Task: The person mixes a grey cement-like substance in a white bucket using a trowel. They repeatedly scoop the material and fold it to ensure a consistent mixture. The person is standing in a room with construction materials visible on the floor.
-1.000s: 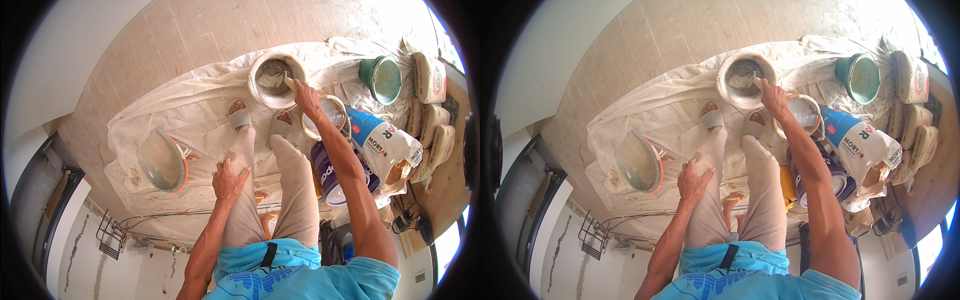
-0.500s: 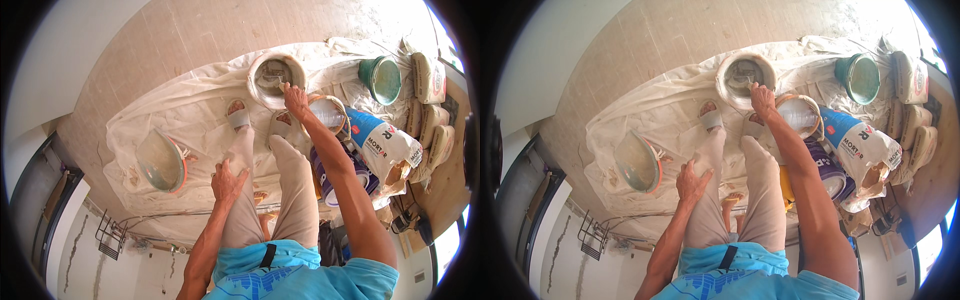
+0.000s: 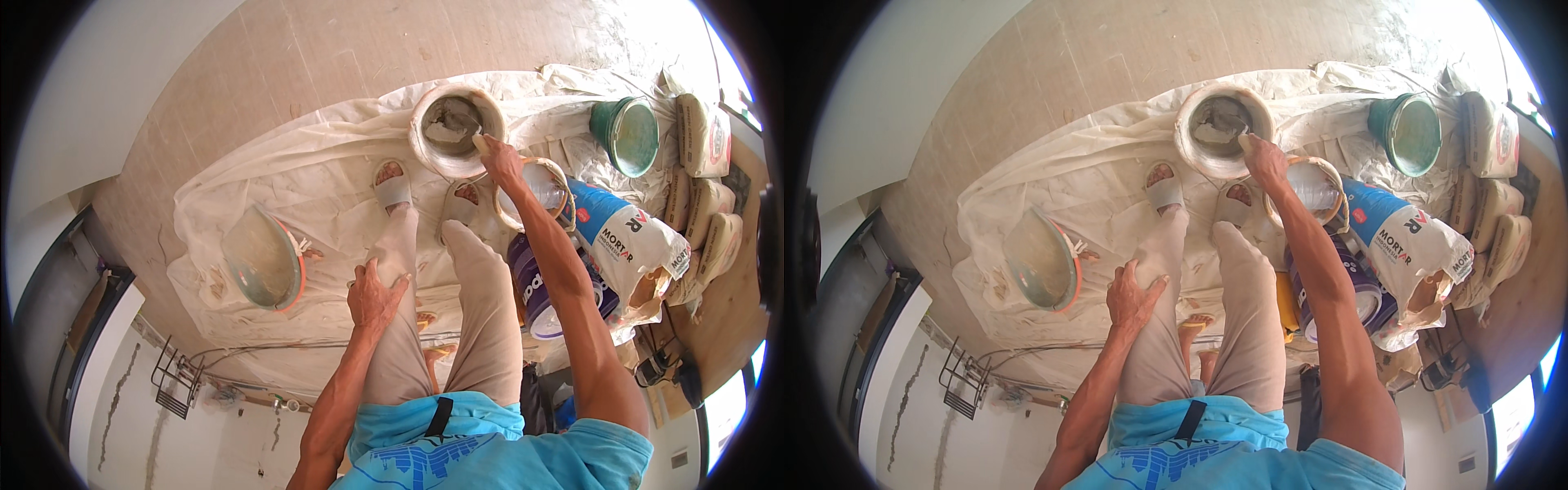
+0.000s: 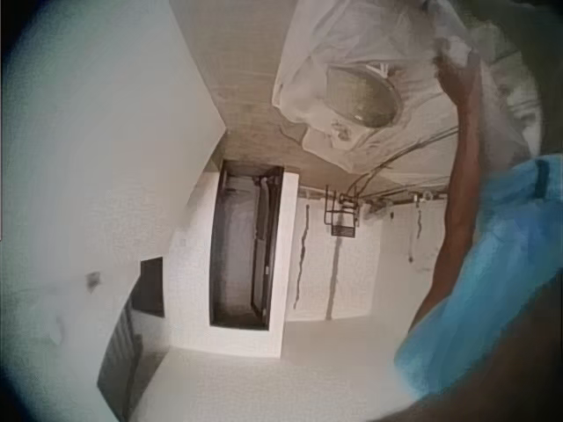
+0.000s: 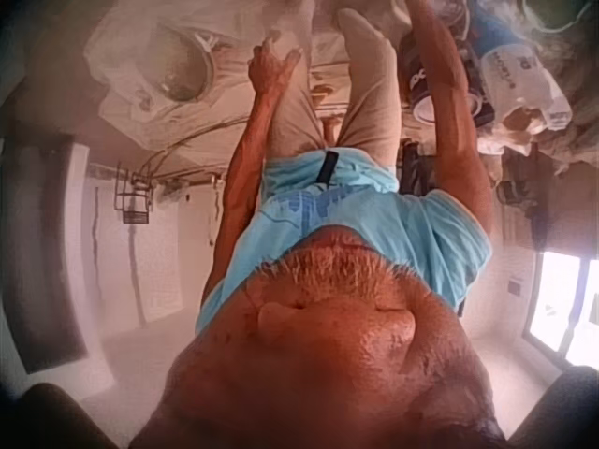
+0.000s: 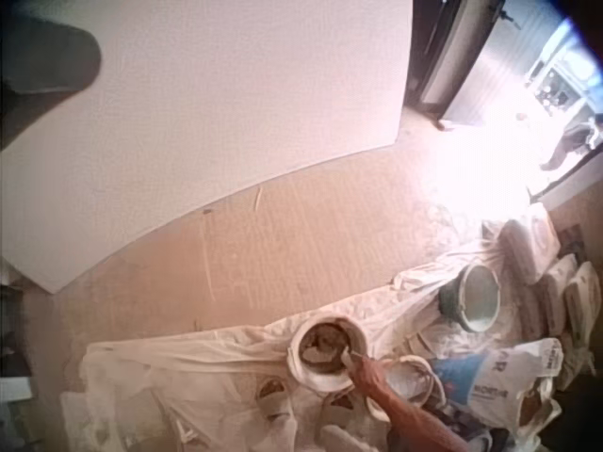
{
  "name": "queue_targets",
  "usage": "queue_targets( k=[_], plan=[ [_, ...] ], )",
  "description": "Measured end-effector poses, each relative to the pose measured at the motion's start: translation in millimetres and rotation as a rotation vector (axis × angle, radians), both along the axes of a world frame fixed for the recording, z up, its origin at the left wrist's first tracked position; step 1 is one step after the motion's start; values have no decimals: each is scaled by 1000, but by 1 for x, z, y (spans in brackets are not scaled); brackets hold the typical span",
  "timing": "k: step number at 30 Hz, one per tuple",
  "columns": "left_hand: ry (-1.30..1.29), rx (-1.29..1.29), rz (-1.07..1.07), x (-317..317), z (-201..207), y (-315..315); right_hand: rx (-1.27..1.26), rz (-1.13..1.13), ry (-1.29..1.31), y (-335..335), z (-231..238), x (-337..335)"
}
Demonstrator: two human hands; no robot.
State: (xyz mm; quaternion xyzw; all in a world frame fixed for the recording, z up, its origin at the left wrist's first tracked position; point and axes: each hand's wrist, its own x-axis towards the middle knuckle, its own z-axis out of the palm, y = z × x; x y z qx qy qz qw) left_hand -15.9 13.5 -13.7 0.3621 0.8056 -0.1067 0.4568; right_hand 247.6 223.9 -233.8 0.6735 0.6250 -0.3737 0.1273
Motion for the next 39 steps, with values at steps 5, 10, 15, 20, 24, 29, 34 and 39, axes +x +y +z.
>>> queue_targets(
  k=[5,10,15,20,24,29,34,39],
  plan=[
    [16,40,-27,0,-6,-7,48,-72,-21,-13,-2,-2],
    [15,55,-39,-2,-8,-8,9,-187,46,-33,-33,-13],
    [-18,24,-9,-1,-2,3,-141,-532,292,-39,-73,-3],
    [-5,-6,6,-5,0,3,-516,-1116,517,-14,-38,-21],
    [-22,-22,16,-5,1,2,-483,-913,477,-13,-32,-8],
    [-13,-38,5,-2,-1,5,224,33,116,-37,-37,6],
    [-23,-36,16,-2,0,4,161,260,-86,-15,5,-4],
    [-20,-27,6,0,-3,1,296,428,-59,1,12,3]
  ],
)
